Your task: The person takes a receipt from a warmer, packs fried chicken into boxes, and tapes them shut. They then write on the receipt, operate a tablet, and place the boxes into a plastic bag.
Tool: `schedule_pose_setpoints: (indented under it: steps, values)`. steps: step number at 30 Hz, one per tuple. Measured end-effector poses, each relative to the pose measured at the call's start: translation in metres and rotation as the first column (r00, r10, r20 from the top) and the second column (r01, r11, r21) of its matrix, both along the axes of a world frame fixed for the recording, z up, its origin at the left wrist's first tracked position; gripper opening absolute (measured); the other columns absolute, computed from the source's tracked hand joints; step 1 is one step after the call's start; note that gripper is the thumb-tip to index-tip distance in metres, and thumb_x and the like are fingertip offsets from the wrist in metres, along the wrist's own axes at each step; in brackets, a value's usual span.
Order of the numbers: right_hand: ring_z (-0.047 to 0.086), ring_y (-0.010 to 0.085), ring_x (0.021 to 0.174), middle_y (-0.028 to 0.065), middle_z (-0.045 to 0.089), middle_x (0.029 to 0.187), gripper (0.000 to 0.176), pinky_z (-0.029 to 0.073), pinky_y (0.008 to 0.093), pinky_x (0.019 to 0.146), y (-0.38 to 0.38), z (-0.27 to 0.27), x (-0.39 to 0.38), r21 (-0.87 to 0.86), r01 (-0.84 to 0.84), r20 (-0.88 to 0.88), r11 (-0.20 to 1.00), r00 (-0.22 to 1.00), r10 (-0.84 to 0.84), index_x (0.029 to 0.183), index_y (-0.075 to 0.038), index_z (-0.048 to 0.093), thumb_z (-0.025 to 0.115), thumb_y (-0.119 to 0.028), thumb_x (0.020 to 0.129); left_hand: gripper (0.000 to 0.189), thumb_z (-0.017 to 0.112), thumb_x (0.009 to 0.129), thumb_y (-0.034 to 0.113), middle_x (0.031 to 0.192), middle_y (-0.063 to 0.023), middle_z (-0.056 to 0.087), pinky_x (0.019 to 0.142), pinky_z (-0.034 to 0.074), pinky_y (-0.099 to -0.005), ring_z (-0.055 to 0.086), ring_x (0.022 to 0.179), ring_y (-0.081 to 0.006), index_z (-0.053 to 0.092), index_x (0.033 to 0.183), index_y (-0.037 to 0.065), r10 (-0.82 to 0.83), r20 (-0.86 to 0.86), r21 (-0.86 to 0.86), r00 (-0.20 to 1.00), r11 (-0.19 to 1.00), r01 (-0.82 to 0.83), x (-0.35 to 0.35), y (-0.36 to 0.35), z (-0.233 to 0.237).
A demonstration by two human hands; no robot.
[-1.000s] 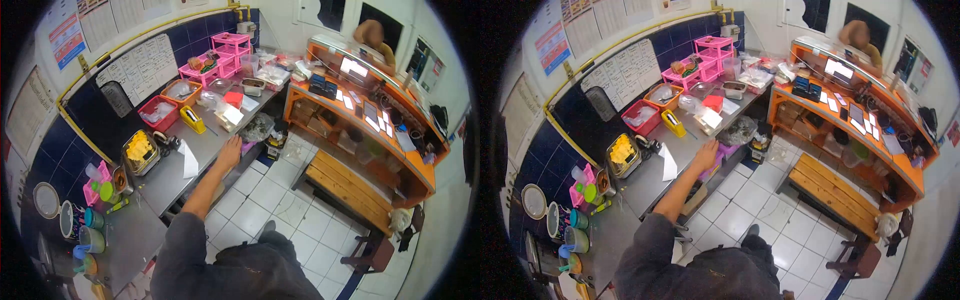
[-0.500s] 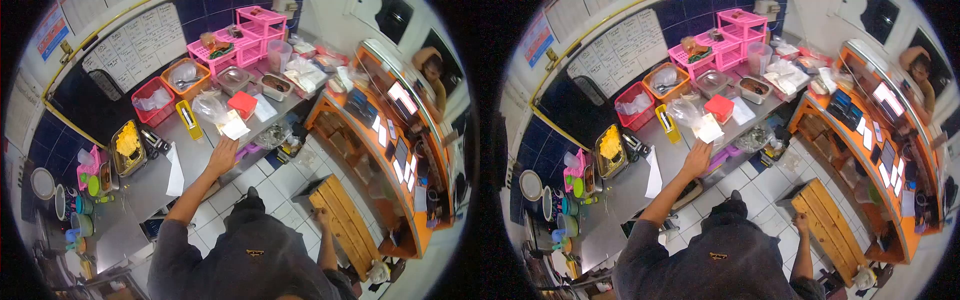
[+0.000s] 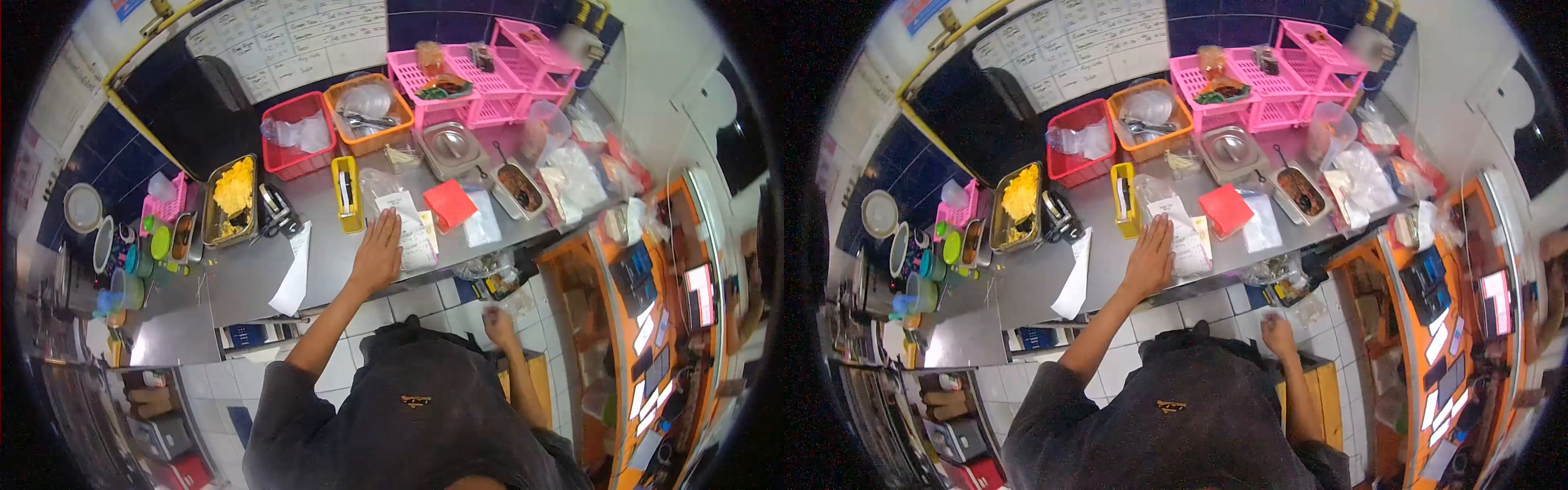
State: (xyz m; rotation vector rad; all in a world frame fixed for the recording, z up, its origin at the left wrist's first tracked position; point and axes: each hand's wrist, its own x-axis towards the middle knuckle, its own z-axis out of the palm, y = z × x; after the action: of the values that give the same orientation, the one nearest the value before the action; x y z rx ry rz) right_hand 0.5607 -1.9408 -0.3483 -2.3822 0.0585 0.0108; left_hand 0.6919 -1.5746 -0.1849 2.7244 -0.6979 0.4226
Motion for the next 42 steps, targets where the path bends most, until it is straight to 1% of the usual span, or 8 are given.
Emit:
schedule_pose_setpoints:
  steps: [7,20,25,30,34,36,38,42]
  values:
    - [0.061,0.0344,0.092,0.0184,0.063,0.098,0.019,0.05,0.0382,0.081,0.155,0.182,0.217,0.036,-0.474,0.437,0.88,0.799,0.412,0.102,0.001,0.064,0.057,-0.004,0.085,0.057,0.05,0.086,0.003,0.146,-0.0293,0.032,0.112,0.027,-0.0472,0.034,0.135,-0.0406,0.032,0.138,-0.012,0.361,-0.003,-0.63,0.933,0.723,-0.282,-0.037,-0.024,-0.013]
    - [0.053,0.0329,0.107,0.0139,0.057,0.105,0.031,0.045,0.0447,0.089,0.179,0.141,0.235,-0.17,-0.825,0.174,0.539,0.513,0.841,0.097,-0.013,0.071,0.071,-0.022,0.067,0.042,0.044,0.098,0.024,0.116,-0.0202,0.061,0.094,0.043,-0.0414,0.058,0.104,-0.0273,0.055,0.124,-0.007,0.182,-0.395,-0.677,0.901,0.605,-0.419,-0.064,-0.027,-0.182]
    - [0.06,0.0339,0.096,0.017,0.06,0.098,0.024,0.05,0.0457,0.078,0.182,0.152,0.224,-0.129,-0.835,0.056,0.535,0.532,0.845,0.09,-0.01,0.072,0.07,-0.018,0.067,0.039,0.044,0.099,0.025,0.119,-0.0152,0.058,0.096,0.044,-0.0384,0.056,0.107,-0.0238,0.057,0.119,-0.006,0.143,-0.736,-0.669,0.661,-0.007,-0.743,-0.061,-0.057,-0.136]
    - [0.06,0.0334,0.085,0.0178,0.059,0.088,0.016,0.048,0.0406,0.075,0.129,0.169,0.214,0.001,-0.858,0.154,0.513,0.507,0.848,0.078,0.0,0.064,0.065,-0.015,0.072,0.041,0.05,0.097,0.019,0.124,-0.0189,0.058,0.092,0.049,-0.0367,0.058,0.108,-0.0272,0.052,0.132,-0.002,0.45,-0.466,-0.718,0.762,0.31,-0.623,-0.068,-0.039,-0.18]
    - [0.058,0.0341,0.075,0.0173,0.057,0.081,0.015,0.045,0.0429,0.066,0.021,0.222,0.186,0.296,-0.744,0.508,0.599,0.654,0.561,0.072,0.005,0.057,0.066,-0.005,0.065,0.043,0.048,0.098,0.02,0.131,-0.0211,0.054,0.095,0.049,-0.04,0.055,0.117,-0.0292,0.05,0.133,-0.004,0.504,-0.043,-0.426,0.862,0.771,-0.473,-0.075,-0.088,-0.102]
    - [0.059,0.0336,0.074,0.0177,0.058,0.079,0.017,0.045,0.043,0.065,-0.065,0.272,0.179,0.269,-0.663,0.539,0.698,0.704,0.462,0.076,0.004,0.057,0.066,-0.008,0.067,0.048,0.048,0.098,0.024,0.137,-0.0217,0.048,0.095,0.049,-0.0447,0.051,0.123,-0.0344,0.045,0.136,-0.004,0.141,-0.083,-0.735,0.986,0.66,-0.156,-0.05,-0.144,-0.054]
    - [0.061,0.0291,0.076,0.0186,0.061,0.081,0.018,0.046,0.0413,0.068,-0.159,0.334,0.16,0.294,-0.54,0.472,0.789,0.8,0.371,0.084,0.002,0.061,0.065,-0.01,0.071,0.054,0.047,0.098,0.03,0.141,-0.0215,0.044,0.095,0.048,-0.0464,0.048,0.125,-0.0384,0.041,0.138,-0.006,-0.247,-0.31,-0.941,0.918,-0.056,-0.332,-0.03,-0.219,-0.003]
    - [0.06,0.018,0.082,0.0039,0.061,0.084,0.022,0.048,0.0316,0.078,-0.326,0.427,0.115,0.216,0.153,0.354,0.964,0.908,-0.223,0.097,-0.006,0.064,0.066,-0.017,0.078,0.051,0.043,0.099,0.029,0.139,-0.0214,0.047,0.095,0.047,-0.0424,0.053,0.12,-0.034,0.042,0.137,-0.006,-0.47,-0.221,-0.958,0.854,0.266,-0.102,-0.004,-0.352,0.074]
